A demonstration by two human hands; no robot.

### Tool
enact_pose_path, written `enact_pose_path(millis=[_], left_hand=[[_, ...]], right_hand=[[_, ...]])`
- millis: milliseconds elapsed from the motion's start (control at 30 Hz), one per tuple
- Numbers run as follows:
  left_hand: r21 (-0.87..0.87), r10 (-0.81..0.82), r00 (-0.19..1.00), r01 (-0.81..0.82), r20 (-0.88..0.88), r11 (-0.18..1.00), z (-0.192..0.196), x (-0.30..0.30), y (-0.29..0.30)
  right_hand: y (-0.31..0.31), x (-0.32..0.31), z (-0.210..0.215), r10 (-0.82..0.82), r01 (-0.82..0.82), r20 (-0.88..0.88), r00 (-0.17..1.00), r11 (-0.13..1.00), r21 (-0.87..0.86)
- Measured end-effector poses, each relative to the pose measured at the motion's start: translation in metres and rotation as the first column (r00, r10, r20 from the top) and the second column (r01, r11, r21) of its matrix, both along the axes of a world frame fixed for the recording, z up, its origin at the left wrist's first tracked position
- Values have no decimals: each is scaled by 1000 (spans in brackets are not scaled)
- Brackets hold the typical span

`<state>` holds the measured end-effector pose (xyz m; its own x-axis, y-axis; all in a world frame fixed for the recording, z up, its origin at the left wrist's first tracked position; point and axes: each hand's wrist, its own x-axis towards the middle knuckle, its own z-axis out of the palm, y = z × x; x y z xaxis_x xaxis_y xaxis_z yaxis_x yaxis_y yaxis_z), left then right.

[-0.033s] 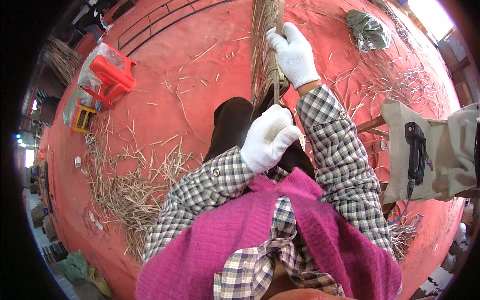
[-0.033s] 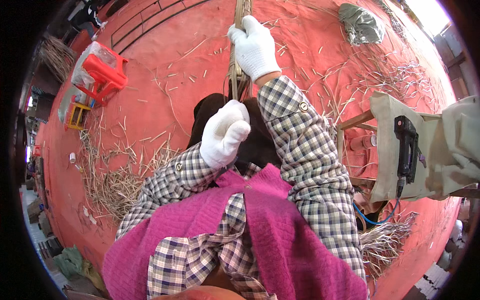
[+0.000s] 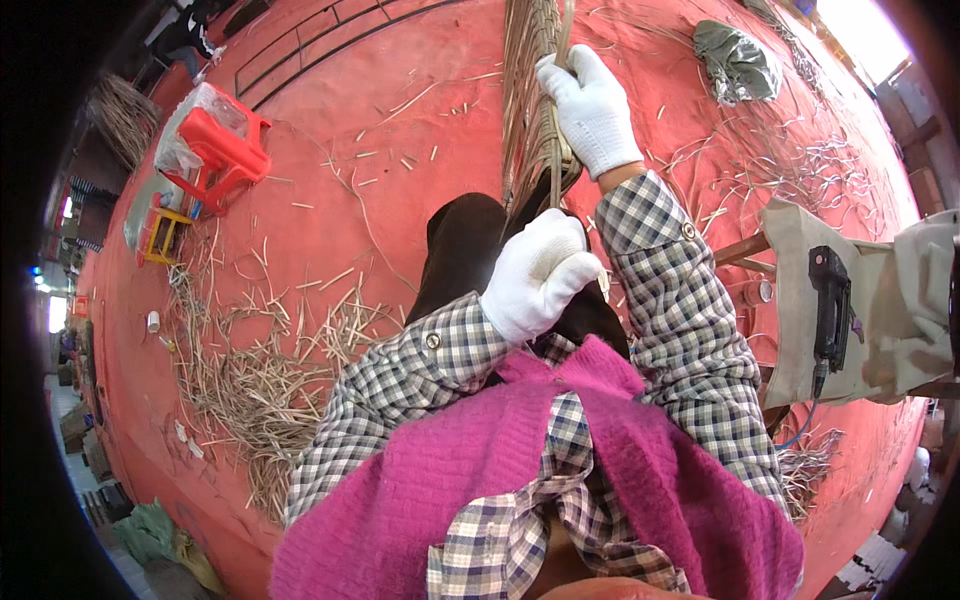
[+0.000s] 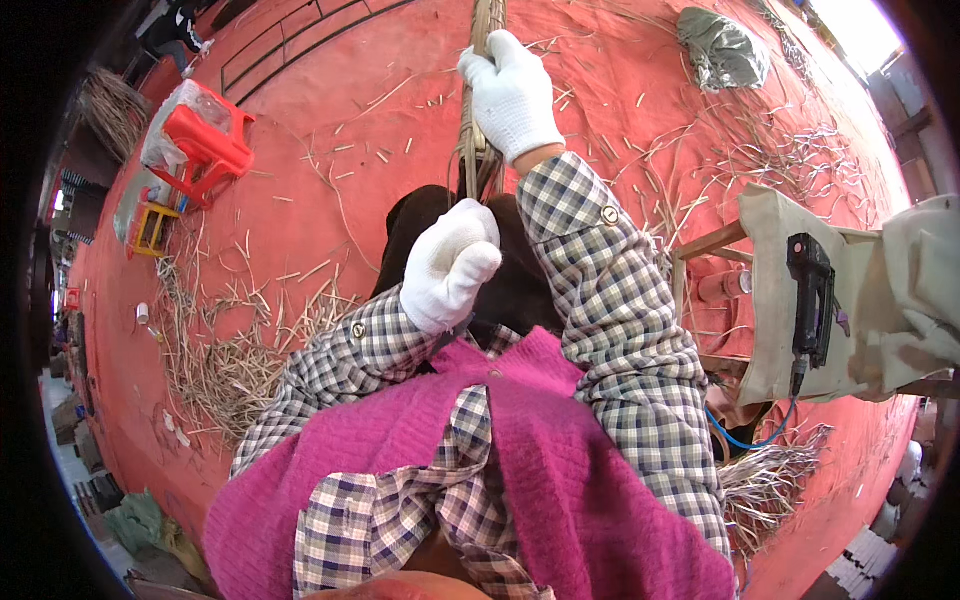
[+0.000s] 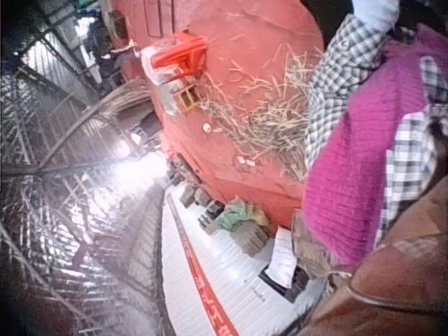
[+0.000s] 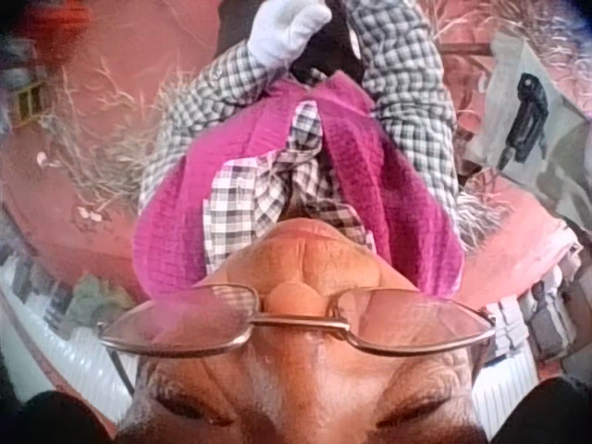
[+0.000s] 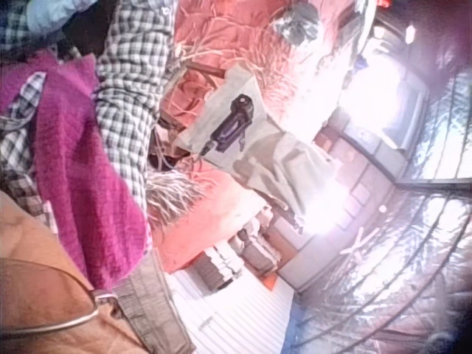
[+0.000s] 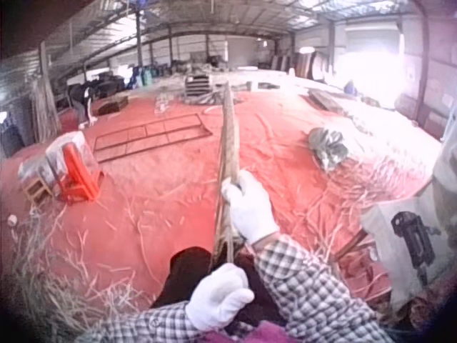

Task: The person weaves thin bamboo strips into a curved metal frame, securing them with a pneumatic nail gun. They repeatedly pick up strips, align them along the frame, and fasten them in place while working in a workshop.

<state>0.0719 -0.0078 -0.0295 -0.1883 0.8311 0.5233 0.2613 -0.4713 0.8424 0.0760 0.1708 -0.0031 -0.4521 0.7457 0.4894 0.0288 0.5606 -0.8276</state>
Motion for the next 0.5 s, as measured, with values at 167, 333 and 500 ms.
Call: enact_pose_path(millis=[167,333,500], left_hand=[[62,10,940,12,-342,998,-21,-28,14],[73,8,883,30,-468,997,-30,-48,26],[36,-56,938,73,-343,997,-34,-39,28]], right_hand=[[-3,2,2,80,-102,-126,989,978,-184],[3,49,-1,101,-139,-170,980,963,-230],[42,166,-28,-72,41,-93,993,954,-298]])
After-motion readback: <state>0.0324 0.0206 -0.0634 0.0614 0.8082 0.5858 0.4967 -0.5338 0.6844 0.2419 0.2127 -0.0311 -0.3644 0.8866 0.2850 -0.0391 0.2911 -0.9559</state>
